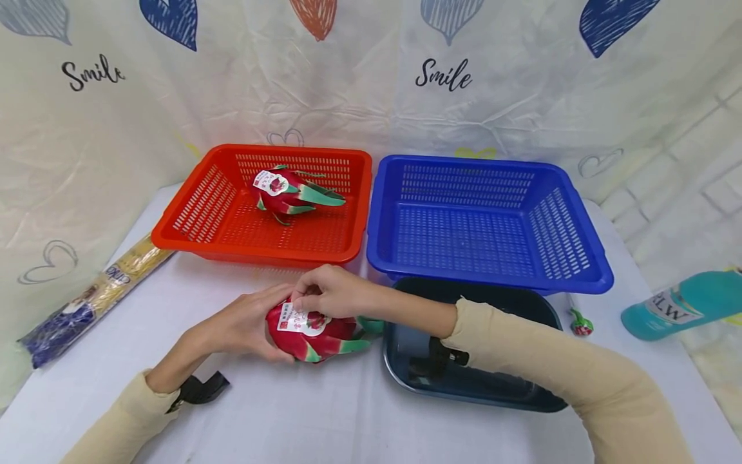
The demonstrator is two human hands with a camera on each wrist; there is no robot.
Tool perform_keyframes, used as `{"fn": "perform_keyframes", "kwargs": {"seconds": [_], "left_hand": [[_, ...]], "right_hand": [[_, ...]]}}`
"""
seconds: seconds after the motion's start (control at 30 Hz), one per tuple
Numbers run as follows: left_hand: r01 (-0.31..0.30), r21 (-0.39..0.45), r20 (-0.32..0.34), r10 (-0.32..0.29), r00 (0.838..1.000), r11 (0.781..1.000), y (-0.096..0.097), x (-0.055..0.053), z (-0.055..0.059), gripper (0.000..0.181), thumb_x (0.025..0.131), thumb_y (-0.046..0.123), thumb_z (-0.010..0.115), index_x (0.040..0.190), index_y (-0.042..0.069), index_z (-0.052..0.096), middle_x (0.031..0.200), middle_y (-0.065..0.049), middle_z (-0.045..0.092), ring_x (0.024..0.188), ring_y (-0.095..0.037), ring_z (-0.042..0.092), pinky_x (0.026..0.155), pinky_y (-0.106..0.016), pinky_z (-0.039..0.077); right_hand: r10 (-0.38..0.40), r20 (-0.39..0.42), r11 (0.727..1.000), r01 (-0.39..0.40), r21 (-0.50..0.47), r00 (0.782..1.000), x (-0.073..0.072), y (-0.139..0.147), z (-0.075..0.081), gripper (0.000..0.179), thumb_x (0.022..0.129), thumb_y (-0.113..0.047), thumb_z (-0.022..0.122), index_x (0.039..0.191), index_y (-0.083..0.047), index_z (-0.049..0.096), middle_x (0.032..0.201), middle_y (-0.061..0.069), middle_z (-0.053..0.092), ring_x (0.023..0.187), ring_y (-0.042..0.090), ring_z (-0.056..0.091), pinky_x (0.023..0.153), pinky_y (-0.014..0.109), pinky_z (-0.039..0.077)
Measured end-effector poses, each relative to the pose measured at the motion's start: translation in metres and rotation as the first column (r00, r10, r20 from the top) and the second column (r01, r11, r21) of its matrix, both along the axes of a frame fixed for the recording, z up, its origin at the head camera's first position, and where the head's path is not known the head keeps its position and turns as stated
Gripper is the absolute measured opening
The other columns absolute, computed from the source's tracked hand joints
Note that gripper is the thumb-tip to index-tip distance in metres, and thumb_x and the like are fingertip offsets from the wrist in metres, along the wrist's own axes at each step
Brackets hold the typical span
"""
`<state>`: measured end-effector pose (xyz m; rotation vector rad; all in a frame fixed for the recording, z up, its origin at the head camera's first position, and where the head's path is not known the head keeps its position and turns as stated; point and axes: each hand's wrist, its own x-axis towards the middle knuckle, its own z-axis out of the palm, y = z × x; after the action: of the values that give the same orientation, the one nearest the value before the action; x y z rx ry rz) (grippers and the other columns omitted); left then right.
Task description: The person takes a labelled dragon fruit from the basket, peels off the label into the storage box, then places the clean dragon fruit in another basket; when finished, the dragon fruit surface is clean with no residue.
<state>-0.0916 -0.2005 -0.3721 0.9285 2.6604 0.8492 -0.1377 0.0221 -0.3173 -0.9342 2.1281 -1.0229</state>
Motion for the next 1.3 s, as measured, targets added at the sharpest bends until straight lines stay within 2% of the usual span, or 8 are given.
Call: {"fn": "perform_keyframes", "kwargs": {"seconds": [0.43,0.87,1.07,1.3], "left_hand": [[0.0,-0.012,-0.004,0.0,1.0,1.0,0.003,0.001,0.002,0.09,0.067,0.048,0.084,0.142,0.024,0.04,0.135,0.01,0.05,0.118,-0.005,0.051,0.084,-0.025,0.055],[-0.006,-0.019,0.0,0.006,1.0,1.0,0.001,0.002,0.001,0.096,0.066,0.048,0.086,0.145,0.024,0.037,0.138,0.008,0.049,0.12,-0.007,0.052,0.086,-0.028,0.056],[-0.01,-0.02,-0.008,0.01,1.0,1.0,0.001,0.002,0.0,0.096,0.065,0.048,0.085,0.145,0.025,0.037,0.136,0.009,0.05,0.118,-0.007,0.053,0.084,-0.026,0.056],[-0.003,0.006,0.006,0.003,1.0,1.0,0.001,0.002,0.001,0.089,0.065,0.047,0.086,0.139,0.026,0.04,0.126,0.013,0.052,0.113,-0.004,0.054,0.082,-0.023,0.055]], "right_hand": [[-0.049,0.2,0.999,0.045,0.025,0.978,-0.004,-0.002,0.005,0.016,0.095,-0.015,0.061,0.106,-0.006,0.067,0.092,0.004,0.062,0.086,0.012,0.057,0.073,0.02,0.053],[-0.027,0.276,0.999,0.037,-0.03,0.961,-0.008,0.005,0.002,0.019,0.097,-0.014,0.057,0.109,-0.002,0.064,0.089,0.003,0.061,0.081,0.012,0.058,0.07,0.02,0.051],[-0.032,0.293,0.999,0.041,-0.023,0.956,-0.009,0.005,0.001,0.022,0.097,-0.015,0.057,0.112,-0.002,0.064,0.092,0.003,0.063,0.084,0.012,0.059,0.072,0.02,0.052],[-0.036,0.351,0.997,0.06,-0.057,0.936,-0.011,0.009,0.003,0.027,0.098,-0.018,0.055,0.117,-0.001,0.063,0.097,0.006,0.064,0.087,0.013,0.061,0.074,0.021,0.055]]}}
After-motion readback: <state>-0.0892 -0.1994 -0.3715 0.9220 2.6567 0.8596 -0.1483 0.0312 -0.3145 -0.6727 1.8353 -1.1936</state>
